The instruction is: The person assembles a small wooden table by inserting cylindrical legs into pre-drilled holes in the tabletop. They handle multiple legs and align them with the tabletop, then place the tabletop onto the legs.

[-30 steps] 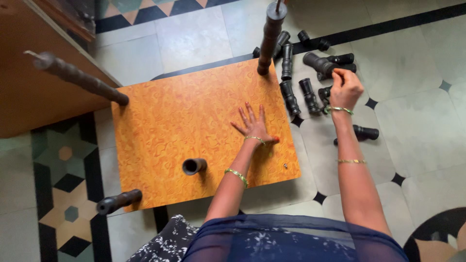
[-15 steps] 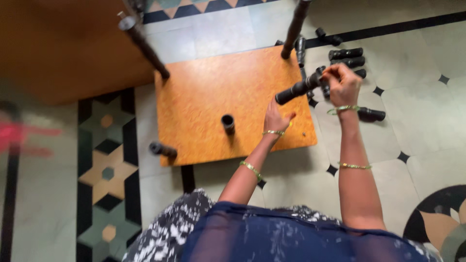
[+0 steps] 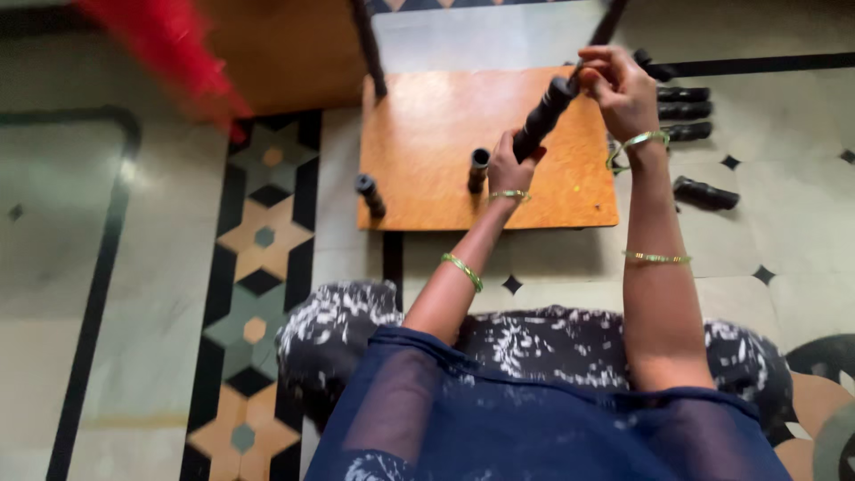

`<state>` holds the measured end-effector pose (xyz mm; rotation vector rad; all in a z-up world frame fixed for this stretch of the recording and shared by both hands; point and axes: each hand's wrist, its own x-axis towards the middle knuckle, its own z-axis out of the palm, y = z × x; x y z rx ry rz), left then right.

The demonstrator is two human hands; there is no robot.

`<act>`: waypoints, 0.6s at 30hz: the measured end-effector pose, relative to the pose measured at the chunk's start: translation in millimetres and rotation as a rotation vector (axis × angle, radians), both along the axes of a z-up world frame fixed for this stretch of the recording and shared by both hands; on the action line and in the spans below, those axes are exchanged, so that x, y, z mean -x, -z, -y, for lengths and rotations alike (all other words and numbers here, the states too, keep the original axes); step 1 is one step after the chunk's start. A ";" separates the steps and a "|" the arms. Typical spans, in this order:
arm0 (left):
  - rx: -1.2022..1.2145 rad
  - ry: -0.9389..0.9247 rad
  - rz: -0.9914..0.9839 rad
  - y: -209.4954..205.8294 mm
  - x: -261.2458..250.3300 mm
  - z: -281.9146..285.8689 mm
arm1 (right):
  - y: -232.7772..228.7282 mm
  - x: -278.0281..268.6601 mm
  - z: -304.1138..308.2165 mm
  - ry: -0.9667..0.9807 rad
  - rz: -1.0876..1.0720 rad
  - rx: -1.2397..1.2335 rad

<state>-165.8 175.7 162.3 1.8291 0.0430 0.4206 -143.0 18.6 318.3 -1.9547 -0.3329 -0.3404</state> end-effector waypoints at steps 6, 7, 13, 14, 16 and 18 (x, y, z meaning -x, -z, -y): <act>0.103 -0.053 0.008 9.1 6.1 -80.7 | 17.5 -12.1 -72.0 -0.241 -0.069 0.106; 0.104 -0.052 0.006 11.3 9.6 -93.6 | 24.0 -12.7 -85.9 -0.259 -0.089 0.096; -0.007 -0.077 0.058 35.7 36.8 -154.6 | 79.8 10.3 -155.7 -0.293 -0.040 0.118; -0.046 -0.072 0.074 42.4 43.0 -162.2 | 89.1 17.5 -161.5 -0.244 -0.080 0.121; -0.101 -0.052 0.071 56.6 51.6 -172.2 | 102.3 25.5 -167.7 -0.179 -0.168 0.142; -0.135 -0.019 0.031 73.1 58.4 -178.1 | 113.3 30.5 -170.5 -0.143 -0.269 0.175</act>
